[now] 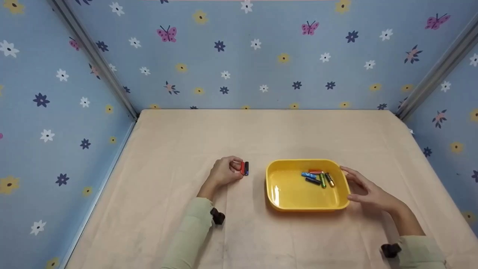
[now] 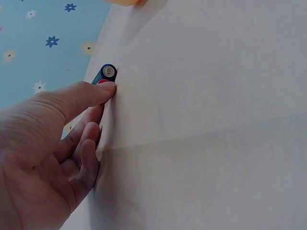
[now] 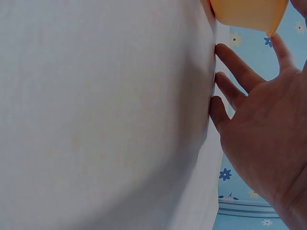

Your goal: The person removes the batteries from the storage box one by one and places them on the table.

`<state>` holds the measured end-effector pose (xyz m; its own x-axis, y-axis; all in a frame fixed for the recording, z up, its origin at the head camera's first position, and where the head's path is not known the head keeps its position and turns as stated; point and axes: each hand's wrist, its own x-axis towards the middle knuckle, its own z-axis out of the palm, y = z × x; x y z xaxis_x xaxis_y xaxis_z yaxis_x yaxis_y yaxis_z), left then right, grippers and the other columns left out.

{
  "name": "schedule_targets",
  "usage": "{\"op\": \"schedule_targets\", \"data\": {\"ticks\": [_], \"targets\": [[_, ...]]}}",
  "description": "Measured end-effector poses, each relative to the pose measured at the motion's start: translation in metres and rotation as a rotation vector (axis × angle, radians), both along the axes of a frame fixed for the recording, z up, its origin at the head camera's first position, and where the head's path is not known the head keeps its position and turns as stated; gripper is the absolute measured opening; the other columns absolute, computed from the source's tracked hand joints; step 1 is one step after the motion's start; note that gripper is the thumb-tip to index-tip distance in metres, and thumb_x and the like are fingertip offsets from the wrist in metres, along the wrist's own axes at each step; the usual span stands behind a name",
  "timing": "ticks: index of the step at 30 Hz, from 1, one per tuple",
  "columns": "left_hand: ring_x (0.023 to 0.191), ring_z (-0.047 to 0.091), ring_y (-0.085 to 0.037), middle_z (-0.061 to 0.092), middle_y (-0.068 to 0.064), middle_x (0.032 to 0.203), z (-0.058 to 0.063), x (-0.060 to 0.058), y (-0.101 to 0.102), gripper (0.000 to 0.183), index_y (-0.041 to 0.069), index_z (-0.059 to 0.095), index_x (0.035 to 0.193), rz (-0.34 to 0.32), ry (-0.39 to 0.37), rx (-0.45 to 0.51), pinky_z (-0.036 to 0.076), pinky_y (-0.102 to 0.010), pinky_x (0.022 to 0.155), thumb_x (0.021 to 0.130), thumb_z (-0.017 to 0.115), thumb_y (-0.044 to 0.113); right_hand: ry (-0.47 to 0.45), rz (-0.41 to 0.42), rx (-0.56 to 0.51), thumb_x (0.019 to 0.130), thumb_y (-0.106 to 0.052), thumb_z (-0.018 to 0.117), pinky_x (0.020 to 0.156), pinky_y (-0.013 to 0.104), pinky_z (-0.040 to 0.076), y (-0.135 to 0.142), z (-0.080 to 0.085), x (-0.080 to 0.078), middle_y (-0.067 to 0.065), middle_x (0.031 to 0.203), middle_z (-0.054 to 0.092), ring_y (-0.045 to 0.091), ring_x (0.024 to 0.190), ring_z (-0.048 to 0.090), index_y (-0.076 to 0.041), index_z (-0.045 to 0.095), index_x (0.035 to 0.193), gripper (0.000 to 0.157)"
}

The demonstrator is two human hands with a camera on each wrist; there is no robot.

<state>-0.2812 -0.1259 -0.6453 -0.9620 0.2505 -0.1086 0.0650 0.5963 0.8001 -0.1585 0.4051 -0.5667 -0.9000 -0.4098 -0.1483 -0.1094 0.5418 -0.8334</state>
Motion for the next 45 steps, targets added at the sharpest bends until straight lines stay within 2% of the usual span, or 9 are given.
{"op": "schedule_targets", "data": {"ticks": [5, 12, 17, 20, 24, 30, 33, 38, 45], "targets": [[0.091, 0.071, -0.016, 0.082, -0.004, 0.110, 0.024, 0.012, 0.003, 0.050, 0.010, 0.077, 0.137, -0.016, 0.011, -0.004, 0.057, -0.031, 0.082, 0.088, 0.090, 0.010, -0.013, -0.011, 0.014, 0.107, -0.019, 0.076, 0.130, 0.085, 0.019, -0.002, 0.001, 0.000, 0.025, 0.173, 0.049, -0.028, 0.139, 0.038, -0.027, 0.026, 0.180, 0.089], [0.095, 0.072, -0.017, 0.083, -0.010, 0.114, 0.064, 0.032, 0.012, 0.055, 0.007, 0.075, 0.142, 0.015, -0.030, -0.022, 0.060, -0.037, 0.092, 0.089, 0.091, 0.005, -0.008, -0.015, 0.035, 0.106, -0.021, 0.077, 0.135, 0.072, 0.027, -0.002, 0.000, -0.001, 0.021, 0.172, 0.052, -0.027, 0.139, 0.040, -0.029, 0.026, 0.180, 0.090], [0.096, 0.073, -0.014, 0.082, 0.001, 0.106, 0.037, 0.009, 0.005, 0.066, 0.013, 0.072, 0.147, -0.032, -0.040, -0.084, 0.060, -0.042, 0.098, 0.085, 0.096, 0.014, -0.013, -0.019, 0.011, 0.105, -0.021, 0.078, 0.129, 0.086, 0.018, -0.002, 0.000, -0.001, 0.024, 0.172, 0.051, -0.028, 0.138, 0.039, -0.028, 0.027, 0.180, 0.090], [0.097, 0.072, -0.012, 0.081, 0.008, 0.102, 0.022, -0.007, -0.001, 0.068, 0.021, 0.071, 0.149, -0.046, -0.064, -0.154, 0.059, -0.041, 0.099, 0.085, 0.096, 0.021, 0.002, -0.008, 0.002, 0.105, -0.019, 0.077, 0.141, 0.056, 0.028, -0.002, -0.001, -0.001, 0.023, 0.171, 0.052, -0.026, 0.141, 0.041, -0.027, 0.028, 0.180, 0.090], [0.107, 0.076, -0.022, 0.083, 0.000, 0.113, 0.056, 0.000, -0.001, 0.066, 0.019, 0.068, 0.152, -0.052, -0.114, -0.215, 0.058, -0.048, 0.103, 0.091, 0.092, 0.018, 0.015, 0.011, -0.008, 0.106, -0.017, 0.077, 0.120, 0.008, 0.028, -0.001, -0.003, -0.001, 0.020, 0.169, 0.055, -0.023, 0.143, 0.044, -0.027, 0.028, 0.180, 0.089], [0.116, 0.077, -0.032, 0.083, -0.010, 0.126, 0.109, 0.020, 0.007, 0.060, 0.014, 0.068, 0.153, -0.020, -0.093, -0.207, 0.058, -0.053, 0.108, 0.096, 0.086, 0.010, 0.003, 0.005, -0.014, 0.105, -0.018, 0.078, 0.117, 0.004, 0.027, -0.001, -0.001, -0.001, 0.019, 0.167, 0.057, -0.023, 0.143, 0.044, -0.029, 0.029, 0.179, 0.089], [0.110, 0.077, -0.028, 0.083, -0.008, 0.123, 0.113, 0.022, 0.010, 0.055, 0.016, 0.070, 0.151, 0.016, -0.058, -0.212, 0.059, -0.048, 0.101, 0.098, 0.085, 0.013, 0.004, 0.002, 0.004, 0.105, -0.019, 0.078, 0.130, 0.021, 0.032, -0.001, 0.000, -0.001, 0.018, 0.168, 0.057, -0.023, 0.143, 0.043, -0.029, 0.029, 0.179, 0.090], [0.098, 0.076, -0.024, 0.083, -0.005, 0.116, 0.110, 0.024, 0.015, 0.049, 0.017, 0.071, 0.148, 0.067, -0.005, -0.179, 0.058, -0.042, 0.091, 0.101, 0.084, 0.020, 0.011, -0.005, 0.019, 0.102, -0.020, 0.082, 0.131, 0.085, 0.019, -0.001, 0.001, 0.000, 0.021, 0.170, 0.054, -0.027, 0.140, 0.038, -0.028, 0.030, 0.179, 0.093], [0.095, 0.076, -0.021, 0.084, -0.003, 0.112, 0.104, 0.027, 0.027, 0.045, 0.018, 0.073, 0.145, 0.109, 0.059, -0.158, 0.055, -0.035, 0.082, 0.101, 0.080, 0.024, 0.004, -0.009, 0.023, 0.099, -0.022, 0.084, 0.126, 0.092, 0.013, -0.002, 0.001, -0.001, 0.024, 0.170, 0.053, -0.028, 0.138, 0.036, -0.029, 0.030, 0.179, 0.096]]}}
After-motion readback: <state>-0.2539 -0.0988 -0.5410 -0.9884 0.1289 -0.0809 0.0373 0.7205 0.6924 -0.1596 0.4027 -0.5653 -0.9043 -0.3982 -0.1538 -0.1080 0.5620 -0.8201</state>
